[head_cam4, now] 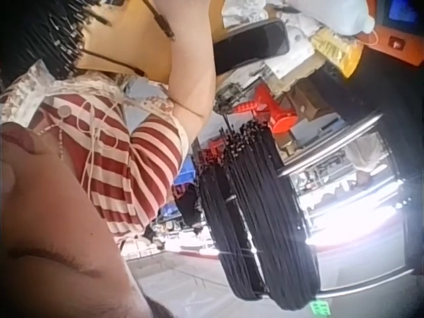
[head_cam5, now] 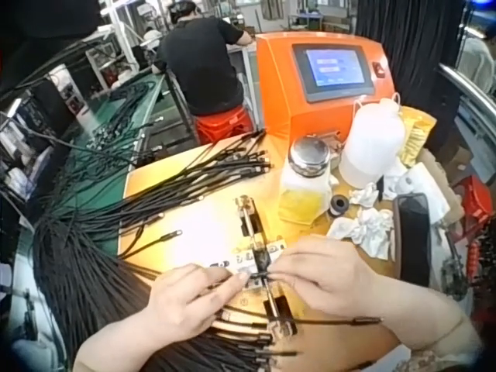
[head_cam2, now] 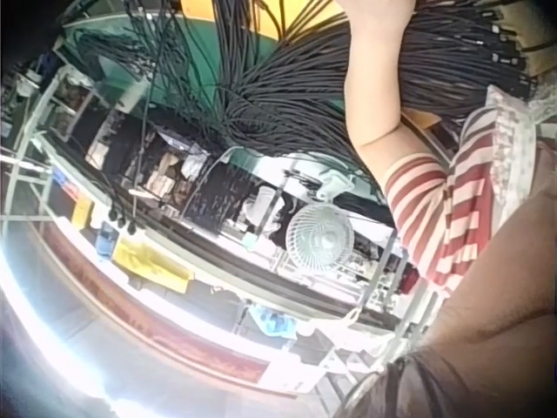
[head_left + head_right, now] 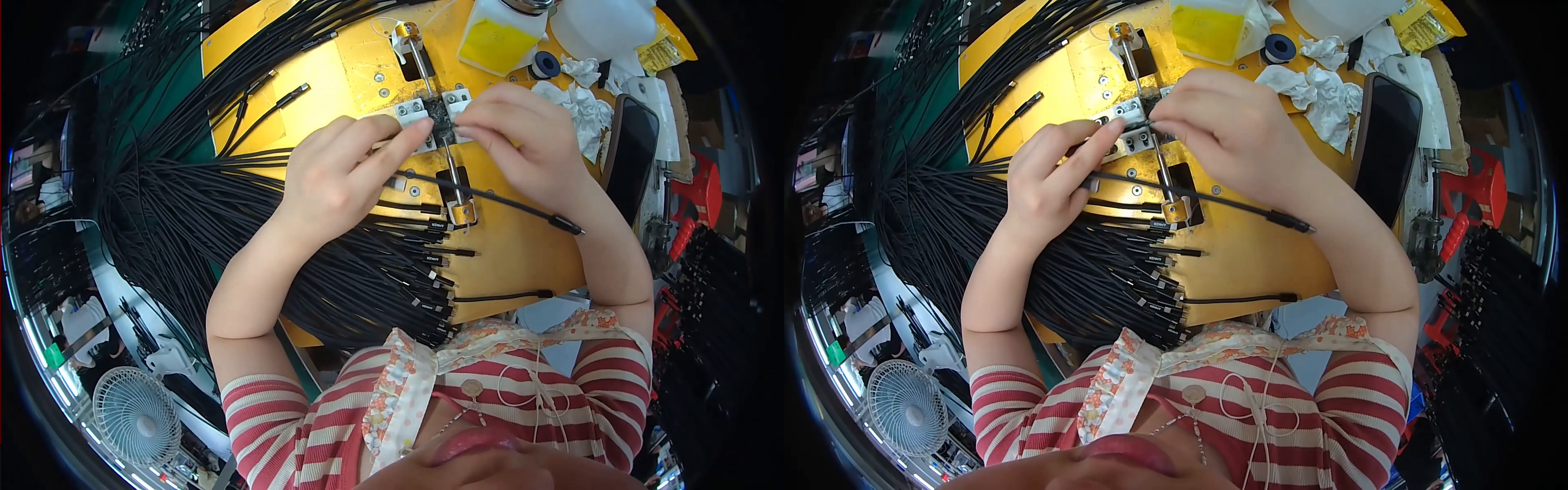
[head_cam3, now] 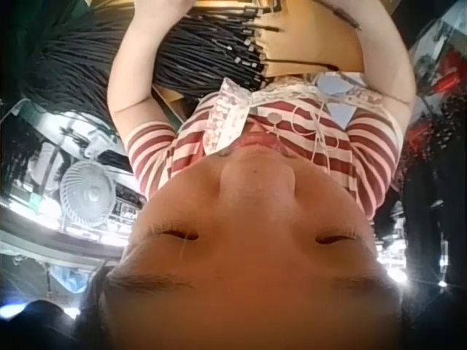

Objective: The person is manually inserting the ends of black electrical cables into a specialized mechanical assembly fixture on a yellow workbench.

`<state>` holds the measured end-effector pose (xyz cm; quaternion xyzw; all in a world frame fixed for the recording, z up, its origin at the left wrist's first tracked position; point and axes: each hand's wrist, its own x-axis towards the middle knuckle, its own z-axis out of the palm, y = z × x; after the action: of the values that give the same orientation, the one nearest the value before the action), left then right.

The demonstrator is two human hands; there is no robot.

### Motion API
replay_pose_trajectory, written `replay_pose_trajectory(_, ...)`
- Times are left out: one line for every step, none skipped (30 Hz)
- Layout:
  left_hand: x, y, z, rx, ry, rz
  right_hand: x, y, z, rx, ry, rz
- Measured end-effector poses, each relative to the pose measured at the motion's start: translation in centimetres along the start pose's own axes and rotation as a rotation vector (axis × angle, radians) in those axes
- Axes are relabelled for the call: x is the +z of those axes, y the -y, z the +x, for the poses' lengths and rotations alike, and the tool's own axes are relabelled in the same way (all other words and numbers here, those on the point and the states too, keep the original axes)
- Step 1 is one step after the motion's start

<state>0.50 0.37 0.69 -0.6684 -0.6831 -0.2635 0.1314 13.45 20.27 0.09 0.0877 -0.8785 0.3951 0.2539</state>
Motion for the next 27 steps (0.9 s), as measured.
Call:
replay_pose_trajectory(0.2,0.0,-0.2,-0.037,0.06,0.015,0.3,-0.5,-0.2,0.055,0.007,0.007)
replay_pose_trajectory(0.3,0.0,-0.3,-0.037,0.06,0.015,0.5,-0.7,-0.2,0.056,0.007,0.007)
replay_pose_trajectory(0.4,0.0,-0.3,-0.063,0.101,0.015,0.7,-0.7,-0.3,0.103,0.008,0.002)
replay_pose_trajectory(0.5,-0.1,-0.3,-0.089,0.142,0.016,0.8,-0.8,-0.2,0.15,0.008,-0.004)
replay_pose_trajectory(0.4,-0.1,-0.3,-0.09,0.144,0.016,0.9,-0.8,-0.2,0.151,0.008,-0.002)
replay_pose_trajectory(0.3,-0.2,-0.2,-0.102,0.176,0.029,1.0,-0.8,-0.1,0.155,0.017,-0.024)
replay_pose_trajectory(0.2,-0.2,-0.2,-0.114,0.207,0.041,1.0,-0.9,-0.1,0.161,0.025,-0.047)
replay_pose_trajectory(0.2,-0.2,-0.2,-0.112,0.208,0.042,1.1,-0.9,-0.1,0.161,0.023,-0.046)
replay_pose_trajectory(0.2,-0.1,-0.2,-0.117,0.215,0.036,1.3,-1.0,-0.2,0.165,0.024,-0.046)
replay_pose_trajectory(0.2,0.0,-0.2,-0.122,0.222,0.03,1.3,-1.0,-0.2,0.169,0.026,-0.046)
replay_pose_trajectory(0.2,0.0,-0.2,-0.121,0.224,0.031,1.3,-1.1,-0.2,0.17,0.024,-0.045)
replay_pose_trajectory(0.2,0.0,-0.1,-0.122,0.228,0.023,1.2,-1.1,-0.3,0.155,0.033,-0.061)
replay_pose_trajectory(0.3,0.0,-0.1,-0.124,0.232,0.015,1.1,-1.2,-0.3,0.14,0.042,-0.078)
replay_pose_trajectory(0.3,0.1,-0.1,-0.123,0.232,0.016,1.1,-1.2,-0.4,0.139,0.04,-0.077)
replay_pose_trajectory(0.5,0.1,-0.1,-0.118,0.236,0.018,1.0,-1.3,-0.5,0.109,0.051,-0.098)
replay_pose_trajectory(0.6,0.1,-0.1,-0.112,0.239,0.02,1.0,-1.3,-0.5,0.08,0.061,-0.119)
replay_pose_trajectory(0.6,0.1,-0.1,-0.11,0.239,0.021,0.9,-1.3,-0.5,0.08,0.06,-0.12)
replay_pose_trajectory(0.6,0.1,0.0,-0.109,0.239,0.015,0.8,-1.0,-0.5,0.065,0.039,-0.144)
replay_pose_trajectory(0.7,0.1,0.1,-0.107,0.237,0.009,0.6,-0.8,-0.6,0.049,0.018,-0.169)
replay_pose_trajectory(0.6,0.2,0.1,-0.108,0.238,0.012,0.3,-0.5,-0.7,0.047,0.017,-0.167)
replay_pose_trajectory(0.5,0.2,0.0,-0.113,0.247,0.014,-0.3,-0.3,-1.0,0.132,0.135,-0.134)
replay_pose_trajectory(0.5,0.2,0.0,-0.118,0.255,0.015,-0.8,0.1,-1.1,0.218,0.253,-0.101)
replay_pose_trajectory(0.4,0.2,0.0,-0.12,0.253,0.019,-1.6,0.9,-0.4,0.213,0.254,-0.1)
replay_pose_trajectory(0.3,0.2,-0.1,-0.132,0.258,0.008,-2.7,1.8,0.6,0.458,0.516,0.085)
replay_pose_trajectory(0.1,0.2,-0.2,-0.144,0.263,-0.002,-3.2,2.3,1.2,0.701,0.777,0.275)
replay_pose_trajectory(0.2,0.2,-0.1,-0.135,0.255,-0.006,-3.6,2.2,1.1,0.706,0.77,0.264)
replay_pose_trajectory(0.1,0.1,-0.2,-0.171,0.278,-0.025,-4.1,2.0,0.9,0.717,0.784,0.515)
